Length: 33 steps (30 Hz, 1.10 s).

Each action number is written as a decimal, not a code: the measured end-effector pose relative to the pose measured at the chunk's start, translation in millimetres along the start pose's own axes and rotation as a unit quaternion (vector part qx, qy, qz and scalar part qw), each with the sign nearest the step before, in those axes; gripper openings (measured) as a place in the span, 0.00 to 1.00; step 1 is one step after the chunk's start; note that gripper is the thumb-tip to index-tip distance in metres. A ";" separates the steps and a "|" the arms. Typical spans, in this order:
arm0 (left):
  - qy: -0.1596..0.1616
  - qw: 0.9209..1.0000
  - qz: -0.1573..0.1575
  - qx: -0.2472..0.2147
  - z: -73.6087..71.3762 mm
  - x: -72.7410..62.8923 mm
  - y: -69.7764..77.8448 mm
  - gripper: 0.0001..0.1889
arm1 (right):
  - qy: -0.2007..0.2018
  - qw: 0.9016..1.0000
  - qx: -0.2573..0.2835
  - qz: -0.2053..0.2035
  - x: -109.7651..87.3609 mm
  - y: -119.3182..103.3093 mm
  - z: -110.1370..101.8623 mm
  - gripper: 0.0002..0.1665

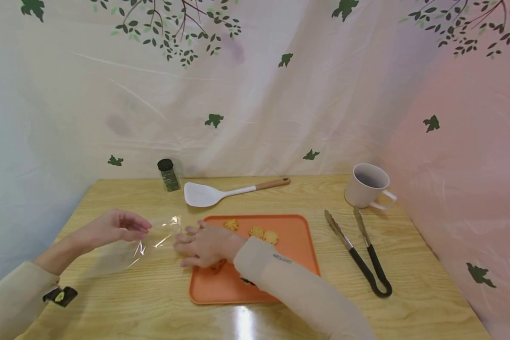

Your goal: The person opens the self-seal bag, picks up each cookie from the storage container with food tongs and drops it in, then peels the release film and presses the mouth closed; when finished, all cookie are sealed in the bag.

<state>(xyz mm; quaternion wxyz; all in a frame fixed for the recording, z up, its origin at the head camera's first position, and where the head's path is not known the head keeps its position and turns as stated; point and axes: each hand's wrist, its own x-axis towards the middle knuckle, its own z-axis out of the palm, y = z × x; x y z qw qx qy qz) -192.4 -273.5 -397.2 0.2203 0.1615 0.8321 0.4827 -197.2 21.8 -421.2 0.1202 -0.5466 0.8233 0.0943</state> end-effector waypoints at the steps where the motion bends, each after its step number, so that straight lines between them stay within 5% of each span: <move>1: 0.000 1.000 0.001 0.000 -0.3 -0.2 0.0 0.18 | 0.003 1.000 0.004 0.001 -1.4 0.8 -0.2 0.37; 12: -0.011 0.999 0.021 -0.023 0.9 -1.9 -3.1 0.18 | 0.067 0.997 0.031 0.014 -28.9 9.9 -4.7 0.37; 18: 0.000 1.000 0.014 -0.008 1.1 -1.6 -1.2 0.17 | 0.148 0.988 0.013 0.053 -61.9 15.0 -6.7 0.41; 24: 0.003 1.000 0.017 -0.008 0.5 -3.9 -1.0 0.17 | 0.250 0.964 0.009 0.092 -99.6 21.9 -5.1 0.47; 33: 0.000 0.999 0.030 -0.015 -0.1 -6.1 -0.5 0.17 | 0.375 0.913 0.058 0.149 -170.2 42.8 16.2 0.47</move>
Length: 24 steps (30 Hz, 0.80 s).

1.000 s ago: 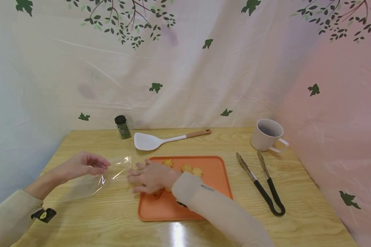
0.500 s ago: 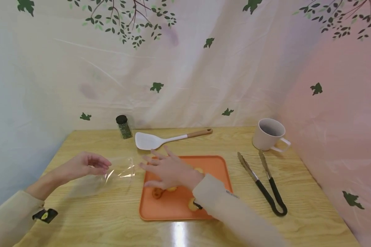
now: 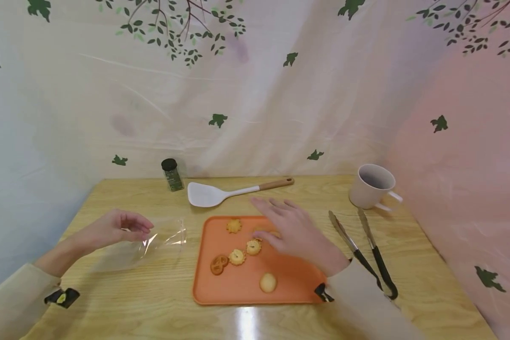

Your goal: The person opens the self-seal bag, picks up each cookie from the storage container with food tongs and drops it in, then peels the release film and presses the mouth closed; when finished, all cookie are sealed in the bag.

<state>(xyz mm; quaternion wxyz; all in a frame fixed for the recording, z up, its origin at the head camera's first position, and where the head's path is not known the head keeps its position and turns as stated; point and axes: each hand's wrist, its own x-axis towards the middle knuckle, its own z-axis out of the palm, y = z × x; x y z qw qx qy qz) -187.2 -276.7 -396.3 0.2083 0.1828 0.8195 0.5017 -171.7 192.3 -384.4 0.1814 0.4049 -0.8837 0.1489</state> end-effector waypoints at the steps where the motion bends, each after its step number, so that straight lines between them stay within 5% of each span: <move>1: -0.002 1.000 0.001 -0.003 -0.1 -0.1 0.3 0.17 | 0.010 1.000 0.001 0.013 -7.7 5.0 -3.3 0.48; 10: -0.007 1.000 0.015 0.019 -0.3 -0.7 2.7 0.17 | 0.041 0.990 0.014 0.132 -74.8 43.7 -37.8 0.60; 19: -0.002 0.999 0.026 0.023 3.5 -0.9 1.9 0.16 | 0.072 0.977 -0.001 0.202 -142.1 81.9 -52.0 0.42; 24: 0.005 0.999 0.019 0.027 4.8 -3.0 2.1 0.14 | 0.036 0.958 0.018 0.285 -176.5 91.6 -51.9 0.44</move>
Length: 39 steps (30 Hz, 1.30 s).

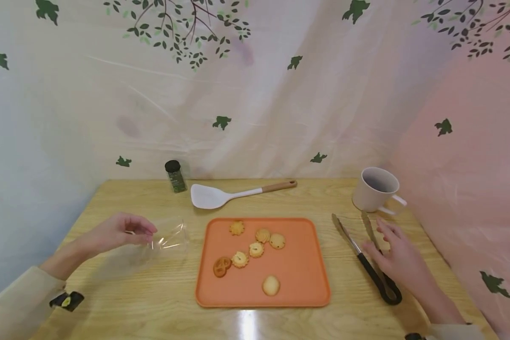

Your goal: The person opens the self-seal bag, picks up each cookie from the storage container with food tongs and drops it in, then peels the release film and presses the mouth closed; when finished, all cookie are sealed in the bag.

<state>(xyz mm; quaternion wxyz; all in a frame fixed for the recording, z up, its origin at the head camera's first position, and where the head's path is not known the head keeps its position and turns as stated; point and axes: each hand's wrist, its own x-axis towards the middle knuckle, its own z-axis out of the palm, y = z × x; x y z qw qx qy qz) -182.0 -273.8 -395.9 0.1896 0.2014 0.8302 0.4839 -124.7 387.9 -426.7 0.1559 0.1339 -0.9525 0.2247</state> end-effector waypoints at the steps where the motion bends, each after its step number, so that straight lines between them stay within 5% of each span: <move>1: 0.002 1.000 -0.002 0.001 0.2 -0.6 0.2 0.14 | -0.014 1.000 0.007 0.021 -4.2 4.6 -0.8 0.45; 7: 0.003 1.000 0.000 -0.003 -0.6 -3.3 -0.3 0.14 | -0.125 0.981 0.038 0.141 -21.0 26.5 -3.0 0.54; 12: 0.001 1.000 0.010 0.009 -1.6 -4.7 -1.6 0.14 | -0.162 0.970 0.054 0.171 -22.6 30.2 2.3 0.56; 29: -0.022 1.000 0.014 -0.016 2.5 -1.3 -7.5 0.16 | -0.164 0.970 0.014 0.178 -19.2 22.3 13.1 0.60; 39: -0.009 1.000 0.019 -0.003 1.3 -6.1 -6.2 0.14 | -0.157 0.977 0.001 0.145 -10.9 19.6 18.8 0.58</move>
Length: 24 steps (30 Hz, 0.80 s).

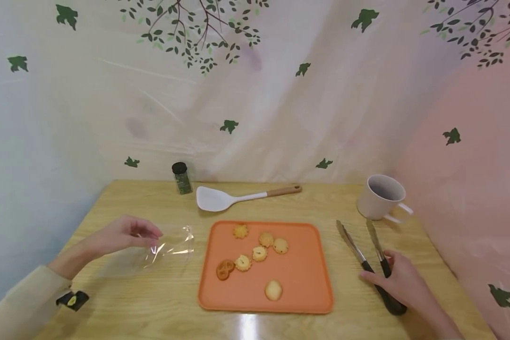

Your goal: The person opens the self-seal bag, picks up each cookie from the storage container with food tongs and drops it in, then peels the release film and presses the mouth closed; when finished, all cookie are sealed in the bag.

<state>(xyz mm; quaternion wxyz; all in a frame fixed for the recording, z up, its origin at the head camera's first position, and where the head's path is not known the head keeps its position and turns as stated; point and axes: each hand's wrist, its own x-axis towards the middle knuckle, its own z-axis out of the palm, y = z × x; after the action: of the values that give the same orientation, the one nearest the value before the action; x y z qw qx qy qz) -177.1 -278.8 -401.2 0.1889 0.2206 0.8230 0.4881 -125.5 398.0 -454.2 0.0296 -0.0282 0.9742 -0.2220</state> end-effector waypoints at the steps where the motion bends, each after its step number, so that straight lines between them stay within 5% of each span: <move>1: -0.001 1.000 0.000 0.001 1.3 1.3 -0.1 0.14 | 0.000 1.000 -0.001 0.001 -1.2 0.3 -0.2 0.58; 14: -0.001 1.000 0.000 0.009 0.2 1.9 0.6 0.15 | -0.011 1.000 -0.022 0.003 -3.7 -9.5 5.6 0.58; 24: -0.003 1.000 -0.001 0.000 2.0 3.0 -0.5 0.14 | -0.012 0.998 -0.040 0.041 -5.3 -10.3 1.7 0.48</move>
<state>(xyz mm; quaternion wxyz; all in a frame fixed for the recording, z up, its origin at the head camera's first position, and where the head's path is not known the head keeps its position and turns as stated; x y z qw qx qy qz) -178.6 -275.9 -402.8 0.1918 0.2217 0.8228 0.4869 -119.7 388.3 -451.0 0.0495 0.0083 0.9822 -0.1809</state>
